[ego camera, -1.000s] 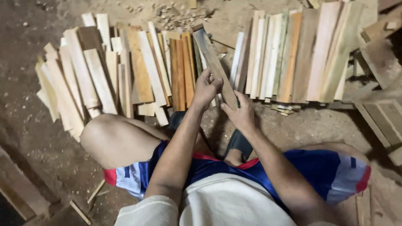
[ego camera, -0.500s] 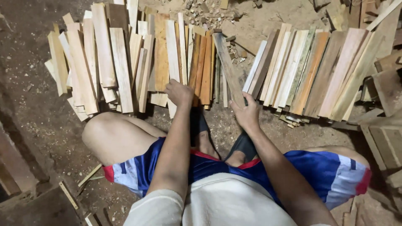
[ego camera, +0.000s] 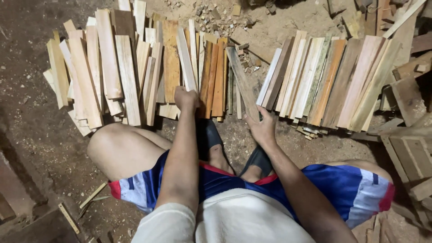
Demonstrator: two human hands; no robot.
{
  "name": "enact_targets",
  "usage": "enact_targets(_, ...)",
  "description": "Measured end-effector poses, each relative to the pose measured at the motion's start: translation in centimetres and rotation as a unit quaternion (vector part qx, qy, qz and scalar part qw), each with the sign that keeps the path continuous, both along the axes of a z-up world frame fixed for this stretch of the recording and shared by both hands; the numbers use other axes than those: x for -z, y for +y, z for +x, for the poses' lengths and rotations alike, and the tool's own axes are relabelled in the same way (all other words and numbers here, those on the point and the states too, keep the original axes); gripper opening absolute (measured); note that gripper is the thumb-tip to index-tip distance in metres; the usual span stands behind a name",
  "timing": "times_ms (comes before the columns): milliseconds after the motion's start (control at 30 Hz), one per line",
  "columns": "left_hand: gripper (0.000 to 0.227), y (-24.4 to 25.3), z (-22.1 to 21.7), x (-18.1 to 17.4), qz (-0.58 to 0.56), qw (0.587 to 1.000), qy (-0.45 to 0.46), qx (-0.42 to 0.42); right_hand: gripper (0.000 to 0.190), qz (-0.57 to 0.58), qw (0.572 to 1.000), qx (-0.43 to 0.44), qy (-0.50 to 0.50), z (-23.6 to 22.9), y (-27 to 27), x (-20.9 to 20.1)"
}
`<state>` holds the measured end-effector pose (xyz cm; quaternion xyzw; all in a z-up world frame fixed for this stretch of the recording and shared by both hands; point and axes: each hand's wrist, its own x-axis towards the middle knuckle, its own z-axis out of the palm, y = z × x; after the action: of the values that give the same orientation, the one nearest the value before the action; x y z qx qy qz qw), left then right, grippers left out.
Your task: Inspecting and marking wooden strips with a pencil on a workshop floor.
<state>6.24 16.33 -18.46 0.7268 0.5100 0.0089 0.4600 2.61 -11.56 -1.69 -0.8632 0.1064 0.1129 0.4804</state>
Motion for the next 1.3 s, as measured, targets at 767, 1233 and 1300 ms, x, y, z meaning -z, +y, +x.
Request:
enact_targets(767,0.038,-15.0,-3.5,-22.1,-0.426,0.850,-0.266,0.159,0.064,0.165,0.977,0.045,-0.130,0.0,-5.9,-6.3)
enact_targets(1233,0.035,-17.9,-6.1,-21.0,-0.416,0.830,-0.231,0.292,0.061,0.148,0.971,0.018,-0.189,2.3,-6.3,-7.2)
enact_targets(1300,0.036,-18.0,-6.0,-20.0,-0.411,0.829,-0.230,0.301,0.060,0.112,0.974,0.015,-0.196,2.3,-6.1,-7.5)
